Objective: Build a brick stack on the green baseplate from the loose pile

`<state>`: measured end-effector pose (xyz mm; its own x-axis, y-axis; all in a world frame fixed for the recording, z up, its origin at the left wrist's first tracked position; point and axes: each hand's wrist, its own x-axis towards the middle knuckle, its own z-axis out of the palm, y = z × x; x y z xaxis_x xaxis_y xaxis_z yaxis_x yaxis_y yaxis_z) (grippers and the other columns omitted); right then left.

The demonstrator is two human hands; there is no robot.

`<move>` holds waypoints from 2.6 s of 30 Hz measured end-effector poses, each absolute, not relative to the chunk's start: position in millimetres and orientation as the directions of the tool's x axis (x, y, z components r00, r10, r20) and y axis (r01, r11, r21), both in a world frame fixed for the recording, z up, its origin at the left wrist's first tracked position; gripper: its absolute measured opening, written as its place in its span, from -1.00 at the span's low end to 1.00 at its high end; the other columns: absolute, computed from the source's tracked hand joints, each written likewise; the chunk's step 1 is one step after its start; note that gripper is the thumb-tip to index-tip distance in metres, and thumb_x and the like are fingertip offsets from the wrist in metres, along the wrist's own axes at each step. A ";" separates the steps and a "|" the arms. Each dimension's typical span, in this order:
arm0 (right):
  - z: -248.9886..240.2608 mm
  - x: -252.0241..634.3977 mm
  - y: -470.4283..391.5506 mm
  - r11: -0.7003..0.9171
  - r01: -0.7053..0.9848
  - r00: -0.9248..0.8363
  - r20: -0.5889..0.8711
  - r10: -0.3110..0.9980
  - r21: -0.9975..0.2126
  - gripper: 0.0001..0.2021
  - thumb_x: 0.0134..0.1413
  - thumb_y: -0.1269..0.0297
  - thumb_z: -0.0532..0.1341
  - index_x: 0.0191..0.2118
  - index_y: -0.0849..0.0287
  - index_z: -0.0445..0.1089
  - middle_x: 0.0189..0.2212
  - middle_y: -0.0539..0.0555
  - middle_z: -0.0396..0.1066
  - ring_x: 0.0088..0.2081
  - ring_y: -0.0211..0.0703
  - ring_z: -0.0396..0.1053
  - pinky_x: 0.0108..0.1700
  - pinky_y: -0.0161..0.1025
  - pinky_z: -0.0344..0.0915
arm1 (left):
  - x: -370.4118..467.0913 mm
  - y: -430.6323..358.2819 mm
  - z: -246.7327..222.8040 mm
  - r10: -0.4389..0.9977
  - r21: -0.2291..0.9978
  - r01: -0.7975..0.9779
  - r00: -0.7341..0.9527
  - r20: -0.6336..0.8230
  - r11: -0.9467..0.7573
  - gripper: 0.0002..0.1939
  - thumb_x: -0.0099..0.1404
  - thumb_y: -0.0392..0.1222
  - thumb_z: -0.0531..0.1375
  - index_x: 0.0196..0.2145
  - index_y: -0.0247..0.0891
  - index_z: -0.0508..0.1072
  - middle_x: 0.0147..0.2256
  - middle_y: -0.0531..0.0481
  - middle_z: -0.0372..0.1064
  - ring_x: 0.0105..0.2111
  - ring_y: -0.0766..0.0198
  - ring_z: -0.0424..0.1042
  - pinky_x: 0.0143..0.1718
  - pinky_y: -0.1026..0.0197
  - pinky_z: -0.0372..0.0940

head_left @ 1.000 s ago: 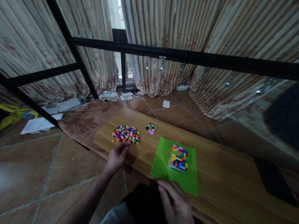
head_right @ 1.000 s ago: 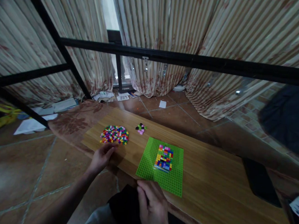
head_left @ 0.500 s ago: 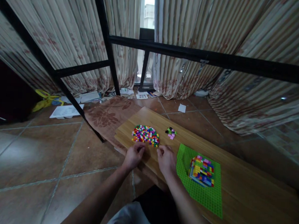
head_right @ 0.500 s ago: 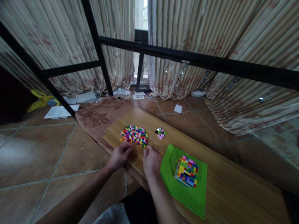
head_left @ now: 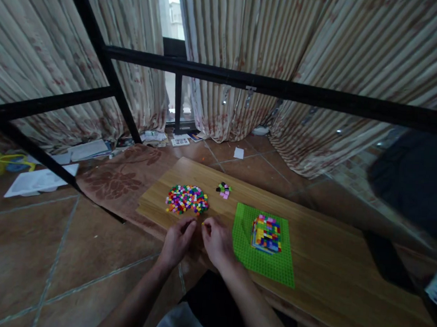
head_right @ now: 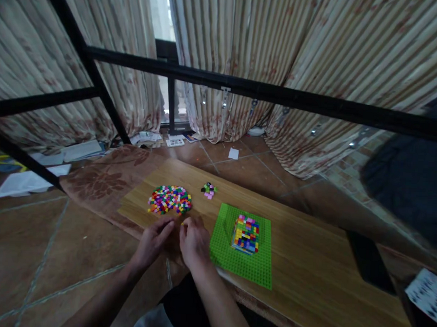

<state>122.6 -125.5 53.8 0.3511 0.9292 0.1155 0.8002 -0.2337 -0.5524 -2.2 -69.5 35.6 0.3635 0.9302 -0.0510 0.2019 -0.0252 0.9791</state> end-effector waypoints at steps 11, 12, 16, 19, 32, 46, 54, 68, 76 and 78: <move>87.1 156.4 -238.0 -0.128 0.580 0.406 0.149 0.902 -0.805 -0.88 0.21 0.34 0.09 -0.29 0.08 0.38 -0.32 -0.01 0.39 -0.26 -0.23 0.37 -0.21 -0.33 0.24 | 47.7 -144.0 65.2 0.605 0.836 -0.033 0.705 -0.369 0.548 -0.67 0.04 -0.03 0.36 -0.29 -0.28 0.52 -0.45 0.04 0.45 -0.46 0.34 0.40 -0.36 0.28 0.29; 89.1 159.3 -245.2 -0.120 0.531 0.431 0.145 0.891 -0.839 -0.89 0.21 0.32 0.11 -0.27 0.07 0.38 -0.31 -0.01 0.39 -0.25 -0.23 0.37 -0.20 -0.33 0.25 | 51.8 -148.4 67.5 0.593 0.822 -0.041 0.713 -0.374 0.568 -0.67 0.03 -0.04 0.37 -0.28 -0.28 0.52 -0.44 0.03 0.46 -0.45 0.34 0.41 -0.35 0.28 0.29; 92.0 168.6 -268.0 -0.053 0.356 0.512 0.147 0.846 -0.933 -0.91 0.18 0.27 0.18 -0.23 0.05 0.42 -0.29 -0.02 0.39 -0.25 -0.25 0.38 -0.18 -0.34 0.28 | 69.3 -165.6 78.5 0.553 0.784 -0.057 0.740 -0.383 0.618 -0.64 0.03 -0.04 0.38 -0.25 -0.30 0.51 -0.37 -0.02 0.49 -0.38 0.30 0.44 -0.30 0.26 0.31; 90.7 176.7 -278.7 0.003 0.284 0.566 0.170 0.807 -0.959 -0.90 0.16 0.27 0.20 -0.21 0.03 0.45 -0.30 -0.02 0.39 -0.26 -0.25 0.38 -0.21 -0.34 0.30 | 83.9 -174.8 86.7 0.511 0.779 -0.042 0.777 -0.368 0.626 -0.62 0.04 -0.03 0.37 -0.24 -0.32 0.50 -0.42 -0.01 0.48 -0.46 0.35 0.41 -0.36 0.28 0.30; 79.1 302.0 -241.2 -0.145 0.440 0.707 0.242 0.664 -0.886 -0.77 0.08 0.10 0.22 -0.29 0.13 0.51 -0.30 0.07 0.46 -0.23 -0.13 0.39 -0.17 -0.19 0.28 | 146.8 -121.1 93.1 0.785 0.994 -0.069 0.609 0.112 -0.088 -0.77 0.27 -0.11 0.17 -0.18 -0.26 0.46 -0.18 -0.07 0.49 -0.17 0.23 0.45 -0.07 0.20 0.31; 68.8 319.6 -213.1 -0.203 0.535 0.555 0.160 0.816 -0.820 -0.77 0.03 0.10 0.22 -0.35 0.12 0.54 -0.34 0.07 0.47 -0.33 -0.16 0.39 -0.27 -0.23 0.28 | 204.2 -86.9 50.9 0.574 0.990 0.045 0.818 0.039 -0.131 -0.73 0.30 -0.21 0.05 -0.09 -0.27 0.42 -0.27 -0.04 0.50 -0.26 0.27 0.47 -0.14 0.17 0.34; 75.4 322.3 -210.2 -0.203 0.557 0.508 0.137 0.851 -0.805 -0.79 0.04 0.12 0.22 -0.37 0.11 0.54 -0.37 0.03 0.47 -0.34 -0.18 0.40 -0.27 -0.25 0.27 | 206.6 -87.4 45.9 0.590 0.983 0.046 0.804 0.069 -0.178 -0.73 0.27 -0.25 0.07 -0.11 -0.29 0.45 -0.27 -0.04 0.49 -0.26 0.29 0.45 -0.12 0.19 0.33; 86.4 331.0 -204.4 -0.196 0.646 0.395 0.103 0.913 -0.738 -0.81 0.04 0.20 0.20 -0.42 0.12 0.53 -0.42 0.02 0.46 -0.37 -0.20 0.38 -0.27 -0.25 0.24 | 209.2 -92.4 41.1 0.611 0.986 0.055 0.790 0.054 -0.158 -0.71 0.28 -0.24 0.04 -0.09 -0.25 0.44 -0.25 -0.01 0.50 -0.24 0.29 0.45 -0.10 0.19 0.34; 89.8 334.2 -198.9 -0.172 0.742 0.306 0.099 0.947 -0.648 -0.83 0.05 0.31 0.18 -0.44 0.13 0.53 -0.42 0.03 0.44 -0.38 -0.21 0.37 -0.25 -0.25 0.23 | 207.4 -92.4 41.8 0.639 0.975 0.077 0.766 0.075 -0.207 -0.71 0.27 -0.27 0.03 -0.10 -0.26 0.45 -0.19 -0.02 0.49 -0.19 0.28 0.44 -0.03 0.17 0.31; 89.3 330.9 -200.7 -0.182 0.745 0.320 0.105 0.942 -0.642 -0.82 0.07 0.30 0.17 -0.41 0.13 0.54 -0.41 0.04 0.44 -0.37 -0.22 0.37 -0.25 -0.25 0.23 | 205.9 -91.9 43.3 0.641 0.974 0.074 0.764 0.082 -0.212 -0.71 0.28 -0.26 0.03 -0.12 -0.27 0.46 -0.17 -0.03 0.48 -0.16 0.28 0.43 -0.01 0.17 0.29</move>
<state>330.9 -200.7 89.3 0.3203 0.9415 0.1046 0.7447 -0.1821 -0.6420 205.9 -91.9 43.3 0.7635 0.6406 0.0817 0.0739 -0.2123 0.9744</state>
